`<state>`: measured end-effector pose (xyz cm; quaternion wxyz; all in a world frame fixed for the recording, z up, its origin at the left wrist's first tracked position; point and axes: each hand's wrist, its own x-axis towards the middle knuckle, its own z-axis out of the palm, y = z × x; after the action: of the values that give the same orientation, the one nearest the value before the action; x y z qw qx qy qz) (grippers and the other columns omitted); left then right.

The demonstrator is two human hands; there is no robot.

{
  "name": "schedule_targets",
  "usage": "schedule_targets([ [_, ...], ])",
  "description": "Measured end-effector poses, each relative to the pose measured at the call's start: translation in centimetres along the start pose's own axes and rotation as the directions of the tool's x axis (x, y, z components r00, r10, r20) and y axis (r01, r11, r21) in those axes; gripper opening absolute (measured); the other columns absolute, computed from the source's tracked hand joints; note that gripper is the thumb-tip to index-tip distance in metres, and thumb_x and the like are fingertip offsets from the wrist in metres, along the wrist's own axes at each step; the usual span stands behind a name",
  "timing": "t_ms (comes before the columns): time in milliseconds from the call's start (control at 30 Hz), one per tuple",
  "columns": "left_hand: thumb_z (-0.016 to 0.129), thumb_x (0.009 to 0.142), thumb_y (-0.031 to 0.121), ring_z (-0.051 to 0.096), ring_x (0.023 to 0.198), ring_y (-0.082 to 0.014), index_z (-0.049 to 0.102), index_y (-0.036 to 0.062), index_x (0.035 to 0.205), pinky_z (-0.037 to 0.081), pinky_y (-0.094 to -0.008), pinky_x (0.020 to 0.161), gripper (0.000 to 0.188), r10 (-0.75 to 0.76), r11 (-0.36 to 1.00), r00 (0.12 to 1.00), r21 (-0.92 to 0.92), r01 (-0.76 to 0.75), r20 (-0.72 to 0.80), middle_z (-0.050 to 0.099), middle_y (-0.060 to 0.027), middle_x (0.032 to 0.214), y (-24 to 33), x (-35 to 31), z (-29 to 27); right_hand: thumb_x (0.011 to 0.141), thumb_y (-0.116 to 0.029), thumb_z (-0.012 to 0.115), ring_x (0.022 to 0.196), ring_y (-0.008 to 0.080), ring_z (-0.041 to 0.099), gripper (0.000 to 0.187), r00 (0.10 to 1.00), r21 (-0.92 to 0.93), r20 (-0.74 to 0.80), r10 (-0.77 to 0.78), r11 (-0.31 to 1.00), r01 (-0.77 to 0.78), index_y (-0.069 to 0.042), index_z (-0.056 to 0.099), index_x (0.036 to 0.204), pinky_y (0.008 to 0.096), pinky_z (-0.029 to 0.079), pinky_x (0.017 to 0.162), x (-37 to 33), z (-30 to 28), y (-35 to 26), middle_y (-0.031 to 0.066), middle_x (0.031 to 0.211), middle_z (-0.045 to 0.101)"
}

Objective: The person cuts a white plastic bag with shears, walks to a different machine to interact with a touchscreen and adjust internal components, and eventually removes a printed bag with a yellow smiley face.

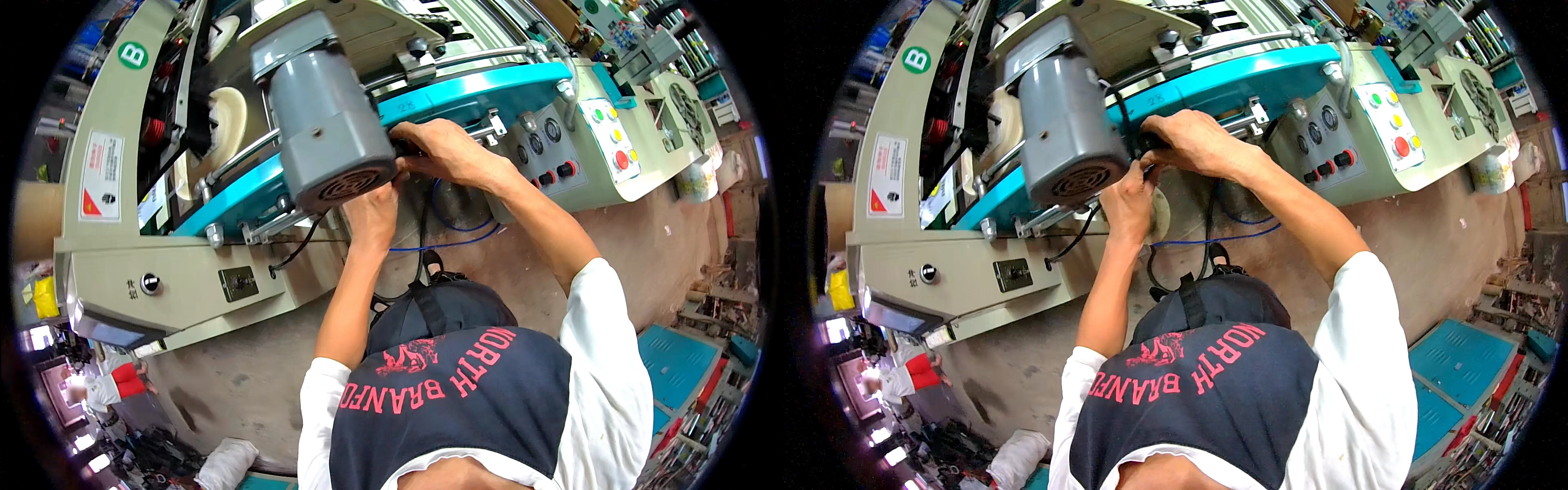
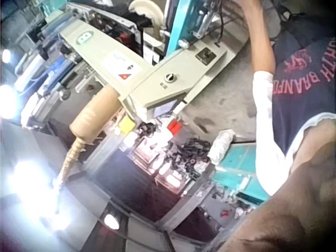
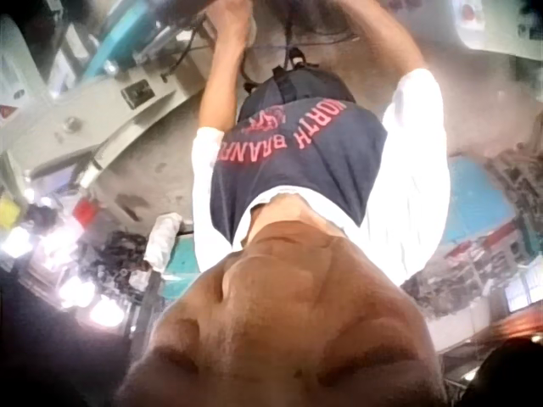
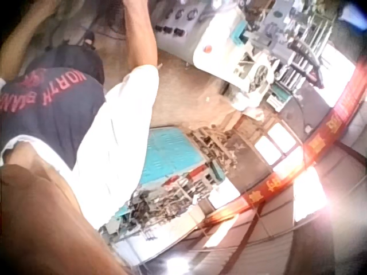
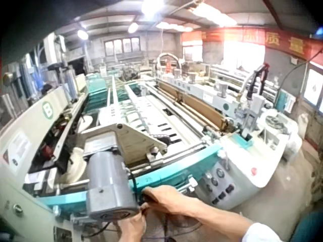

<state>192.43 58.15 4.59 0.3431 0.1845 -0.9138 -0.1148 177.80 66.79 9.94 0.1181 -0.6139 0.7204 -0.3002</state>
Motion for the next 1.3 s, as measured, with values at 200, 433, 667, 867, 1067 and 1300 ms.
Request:
schedule_targets([
  [200,0.07,0.071,0.006,0.063,0.073,-0.0308,0.066,0.0054,0.088,0.049,-0.0398,0.062,0.017,0.032,0.998,0.997,-0.06,-0.036,-0.064,0.064,-0.0125,0.079,-0.7,-0.4,1.0,0.082,-0.021,0.064,0.075,0.0405,0.06,0.029,0.966,-0.091,-0.245,0.077,0.991,-0.102,-0.002,0.053,0.102,0.0462,0.047,0.062,-1.9,3.1,-1.9,0.0199,0.075,0.062],
  [433,0.062,0.077,0.004,0.062,0.07,-0.0264,0.061,0.0047,0.106,0.049,-0.0351,0.054,0.029,0.045,0.992,0.995,-0.124,-0.034,0.087,0.062,-0.0101,0.081,-1.3,-3.4,-1.1,0.076,-0.018,0.067,0.072,0.0363,0.061,0.028,0.954,-0.236,-0.299,0.031,0.966,-0.105,-0.008,0.055,0.099,0.0441,0.048,0.06,-1.9,2.9,-1.9,0.0151,0.078,0.062],
  [667,0.066,0.081,0.012,0.06,0.061,-0.0251,0.063,0.0065,0.106,0.048,-0.036,0.053,0.026,0.145,0.896,0.981,-0.439,-0.074,0.13,0.058,-0.0088,0.069,-7.5,-15.5,-10.4,0.078,-0.018,0.061,0.087,0.0321,0.063,0.023,0.973,-0.727,-0.207,-0.1,0.681,-0.085,-0.007,0.064,0.099,0.0414,0.052,0.067,-0.8,3.9,-0.6,0.0135,0.097,0.064],
  [867,0.063,0.084,0.013,0.064,0.073,-0.0319,0.066,0.007,0.1,0.051,-0.0391,0.064,0.017,-0.216,0.883,0.889,-0.307,0.355,0.404,0.067,-0.0147,0.084,-16.3,-28.5,-19.3,0.082,-0.016,0.057,0.105,0.0394,0.053,0.034,0.914,-0.645,-0.401,0.062,0.69,-0.33,-0.005,0.057,0.114,0.047,0.043,0.087,-1.9,4.4,1.8,0.0196,0.113,0.057],
  [1067,0.062,0.085,0.017,0.064,0.073,-0.0345,0.068,0.0072,0.1,0.051,-0.0393,0.067,0.018,-0.636,0.614,0.599,-0.152,0.775,0.486,0.066,-0.0172,0.08,-20.8,-37.5,-24.0,0.081,-0.047,0.065,0.094,0.0371,0.06,0.053,0.815,-0.527,-0.571,0.095,0.719,-0.453,-0.006,0.059,0.114,0.0448,0.047,0.079,-0.4,5.0,1.5,0.0171,0.102,0.064],
  [1300,0.06,0.086,0.019,0.064,0.086,-0.0355,0.068,0.0089,0.102,0.051,-0.0408,0.073,0.021,-0.816,0.43,0.428,-0.087,0.898,0.387,0.066,-0.0166,0.094,-20.6,-39.4,-27.2,0.081,-0.049,0.063,0.08,0.0363,0.063,0.044,0.668,-0.377,-0.685,0.293,0.641,-0.668,-0.011,0.066,0.102,0.0437,0.047,0.068,-2.9,5.4,4.2,0.0147,0.092,0.067],
])
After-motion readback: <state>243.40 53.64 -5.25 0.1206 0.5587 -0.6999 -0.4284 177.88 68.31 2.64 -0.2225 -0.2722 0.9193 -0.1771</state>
